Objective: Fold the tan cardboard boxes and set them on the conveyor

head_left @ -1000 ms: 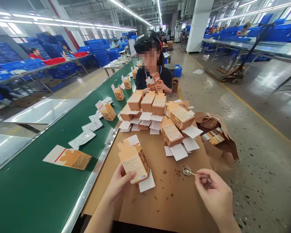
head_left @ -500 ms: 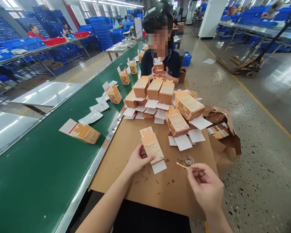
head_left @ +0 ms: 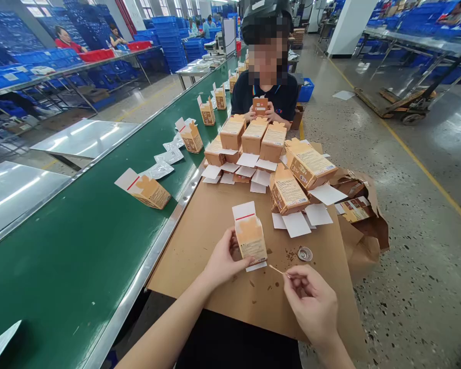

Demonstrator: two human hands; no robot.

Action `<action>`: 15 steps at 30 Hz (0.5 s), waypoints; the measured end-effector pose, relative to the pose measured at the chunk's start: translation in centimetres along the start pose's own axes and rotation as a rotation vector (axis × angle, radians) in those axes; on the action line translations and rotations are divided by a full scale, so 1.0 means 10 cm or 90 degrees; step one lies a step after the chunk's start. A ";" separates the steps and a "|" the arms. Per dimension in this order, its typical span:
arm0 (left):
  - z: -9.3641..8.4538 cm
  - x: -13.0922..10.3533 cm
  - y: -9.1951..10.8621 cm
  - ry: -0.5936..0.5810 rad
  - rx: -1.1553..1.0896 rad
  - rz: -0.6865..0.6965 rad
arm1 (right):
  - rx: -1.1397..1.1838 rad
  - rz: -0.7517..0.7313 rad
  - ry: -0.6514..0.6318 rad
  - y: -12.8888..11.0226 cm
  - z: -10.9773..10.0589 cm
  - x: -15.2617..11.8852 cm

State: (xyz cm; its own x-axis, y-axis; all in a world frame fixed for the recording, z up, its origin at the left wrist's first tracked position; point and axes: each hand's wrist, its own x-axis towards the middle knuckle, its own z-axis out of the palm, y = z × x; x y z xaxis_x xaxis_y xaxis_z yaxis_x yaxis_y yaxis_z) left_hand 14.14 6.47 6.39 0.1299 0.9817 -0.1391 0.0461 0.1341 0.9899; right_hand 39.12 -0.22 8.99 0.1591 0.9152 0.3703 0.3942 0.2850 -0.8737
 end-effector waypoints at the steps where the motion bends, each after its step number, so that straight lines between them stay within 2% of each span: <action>1: 0.01 -0.05 -0.02 0.001 0.043 0.021 | -0.004 0.001 0.006 -0.03 -0.09 -0.02; 3: 0.03 -0.14 -0.08 -0.001 0.139 0.069 | -0.005 0.005 0.013 -0.08 -0.24 -0.06; 6: 0.05 -0.23 -0.18 -0.005 0.254 0.125 | -0.012 0.010 0.018 -0.08 -0.34 -0.13; 11: 0.13 -0.22 -0.28 0.016 0.299 0.159 | 0.015 0.044 -0.019 -0.02 -0.29 -0.22; 13: 0.07 -0.21 -0.26 0.051 0.302 0.151 | 0.039 0.082 -0.016 -0.03 -0.21 -0.24; 15: -0.16 -0.24 -0.19 0.133 0.310 0.121 | 0.061 0.121 0.016 -0.04 -0.14 -0.25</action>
State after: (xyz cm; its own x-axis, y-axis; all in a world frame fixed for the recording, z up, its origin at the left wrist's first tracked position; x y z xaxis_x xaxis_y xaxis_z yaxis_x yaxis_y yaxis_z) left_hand 12.17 4.05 4.85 -0.0161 0.9951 0.0973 0.5001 -0.0763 0.8626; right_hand 39.79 -3.00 8.88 0.2449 0.9482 0.2022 0.2669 0.1345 -0.9543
